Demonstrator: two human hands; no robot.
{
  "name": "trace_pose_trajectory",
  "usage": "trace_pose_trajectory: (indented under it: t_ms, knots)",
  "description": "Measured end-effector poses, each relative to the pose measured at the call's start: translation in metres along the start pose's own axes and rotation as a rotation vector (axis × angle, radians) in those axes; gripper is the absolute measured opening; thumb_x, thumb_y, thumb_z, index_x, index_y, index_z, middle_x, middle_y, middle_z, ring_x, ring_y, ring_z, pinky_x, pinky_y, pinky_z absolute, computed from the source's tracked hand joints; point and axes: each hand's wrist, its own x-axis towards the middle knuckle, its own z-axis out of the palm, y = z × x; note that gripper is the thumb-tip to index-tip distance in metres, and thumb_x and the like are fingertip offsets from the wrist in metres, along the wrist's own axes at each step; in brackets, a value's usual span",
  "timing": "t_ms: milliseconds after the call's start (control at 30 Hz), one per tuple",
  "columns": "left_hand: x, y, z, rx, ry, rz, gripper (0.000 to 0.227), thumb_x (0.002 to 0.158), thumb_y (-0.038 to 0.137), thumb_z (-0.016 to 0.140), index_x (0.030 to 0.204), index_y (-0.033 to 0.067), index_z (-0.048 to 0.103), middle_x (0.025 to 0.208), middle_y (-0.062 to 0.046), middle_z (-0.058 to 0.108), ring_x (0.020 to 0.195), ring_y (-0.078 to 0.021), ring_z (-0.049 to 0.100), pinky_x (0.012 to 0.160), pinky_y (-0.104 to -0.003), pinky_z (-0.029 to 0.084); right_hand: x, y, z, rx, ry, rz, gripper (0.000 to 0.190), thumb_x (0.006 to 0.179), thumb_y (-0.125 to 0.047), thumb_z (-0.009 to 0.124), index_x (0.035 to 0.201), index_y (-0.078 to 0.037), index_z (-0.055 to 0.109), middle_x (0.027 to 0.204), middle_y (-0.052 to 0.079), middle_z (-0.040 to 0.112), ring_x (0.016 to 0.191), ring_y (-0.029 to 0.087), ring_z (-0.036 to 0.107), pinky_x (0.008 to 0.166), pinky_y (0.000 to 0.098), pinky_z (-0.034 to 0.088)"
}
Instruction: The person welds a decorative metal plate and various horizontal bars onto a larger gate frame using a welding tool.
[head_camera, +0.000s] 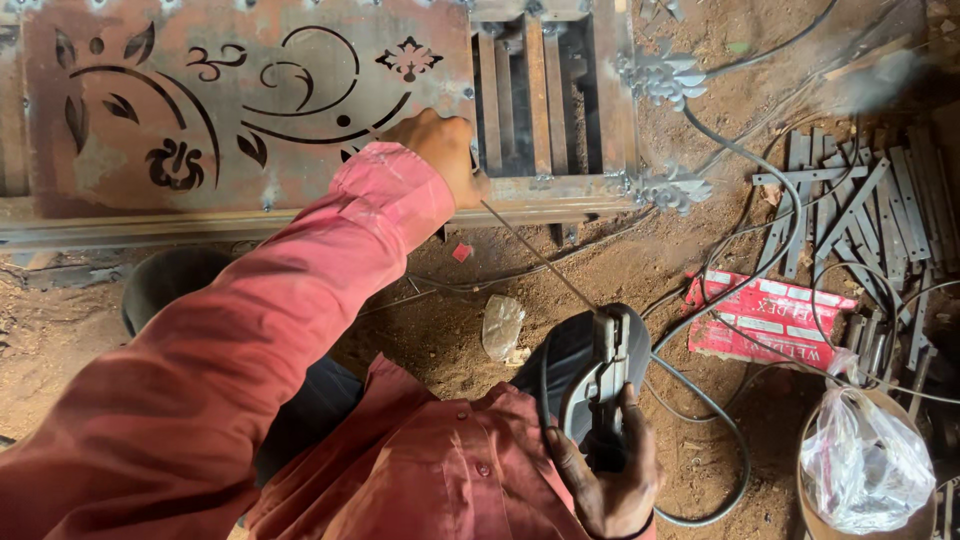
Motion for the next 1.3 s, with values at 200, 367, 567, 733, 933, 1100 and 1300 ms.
trace_pose_trajectory:
  t_ms: [200, 367, 567, 733, 933, 1100, 1300]
  knots:
    - [0.002, -0.002, 0.004, -0.009, 0.041, 0.028, 0.056, 0.069, 0.046, 0.087, 0.104, 0.0037, 0.073, 0.105, -0.026, 0.067, 0.097, -0.0429, 0.068, 0.084, -0.052, 0.056, 0.004, 0.001, 0.000, -0.036, -0.008, -0.070, 0.090, 0.067, -0.011, 0.091, 0.143, 0.011, 0.048, 0.113, 0.024, 0.074, 0.098, 0.023, 0.075, 0.082, 0.0327, 0.062]
    - [0.003, 0.002, 0.002, 0.011, 0.036, 0.010, 0.054, 0.069, 0.044, 0.086, 0.103, 0.0034, 0.074, 0.104, -0.025, 0.068, 0.096, -0.0421, 0.069, 0.083, -0.051, 0.056, 0.003, 0.002, 0.002, 0.084, -0.036, -0.045, 0.089, 0.070, -0.011, 0.090, 0.145, 0.011, 0.046, 0.112, 0.022, 0.074, 0.093, 0.018, 0.075, 0.078, 0.0281, 0.061]
    - [-0.002, 0.005, -0.006, -0.024, 0.028, 0.008, 0.053, 0.072, 0.042, 0.086, 0.104, 0.0016, 0.073, 0.105, -0.025, 0.068, 0.095, -0.0419, 0.069, 0.083, -0.051, 0.057, 0.006, 0.002, 0.000, -0.117, -0.008, -0.005, 0.096, 0.062, -0.014, 0.094, 0.144, 0.007, 0.049, 0.094, 0.014, 0.078, 0.063, 0.010, 0.066, 0.055, 0.0263, 0.054]
    - [0.000, 0.000, 0.006, -0.061, 0.046, -0.072, 0.042, 0.078, 0.038, 0.081, 0.104, 0.0052, 0.074, 0.106, -0.023, 0.070, 0.097, -0.0428, 0.068, 0.082, -0.053, 0.056, 0.007, 0.001, 0.000, -0.059, 0.043, -0.073, 0.092, 0.064, -0.014, 0.092, 0.142, 0.006, 0.049, 0.110, 0.017, 0.073, 0.075, 0.015, 0.066, 0.064, 0.0287, 0.054]
    - [0.025, -0.018, 0.038, 0.020, 0.120, 0.128, 0.052, 0.070, 0.042, 0.086, 0.093, -0.0030, 0.074, 0.097, -0.021, 0.073, 0.102, -0.0411, 0.063, 0.091, -0.050, 0.053, 0.036, 0.004, -0.006, 0.455, 0.286, -0.199, 0.088, 0.094, -0.018, 0.079, 0.162, -0.003, 0.026, 0.122, 0.016, 0.063, 0.091, 0.022, 0.067, 0.077, 0.0304, 0.058]
    - [0.030, -0.032, 0.057, -0.016, 0.189, 0.096, 0.050, 0.065, 0.037, 0.085, 0.095, -0.0016, 0.074, 0.098, -0.021, 0.073, 0.103, -0.0411, 0.064, 0.091, -0.047, 0.054, 0.136, 0.024, 0.047, 0.590, 0.386, -0.387, 0.075, 0.108, -0.016, 0.066, 0.165, -0.011, 0.017, 0.153, 0.016, 0.041, 0.116, 0.022, 0.059, 0.096, 0.0330, 0.060]
    - [0.005, -0.032, 0.025, -0.054, 0.164, 0.017, 0.050, 0.069, 0.042, 0.084, 0.098, 0.0021, 0.075, 0.091, -0.021, 0.075, 0.087, -0.0404, 0.070, 0.084, -0.047, 0.057, 0.159, 0.044, 0.105, 0.607, 0.341, -0.262, 0.073, 0.099, -0.002, 0.065, 0.161, -0.007, 0.026, 0.119, 0.016, 0.062, 0.080, 0.015, 0.061, 0.065, 0.0255, 0.052]
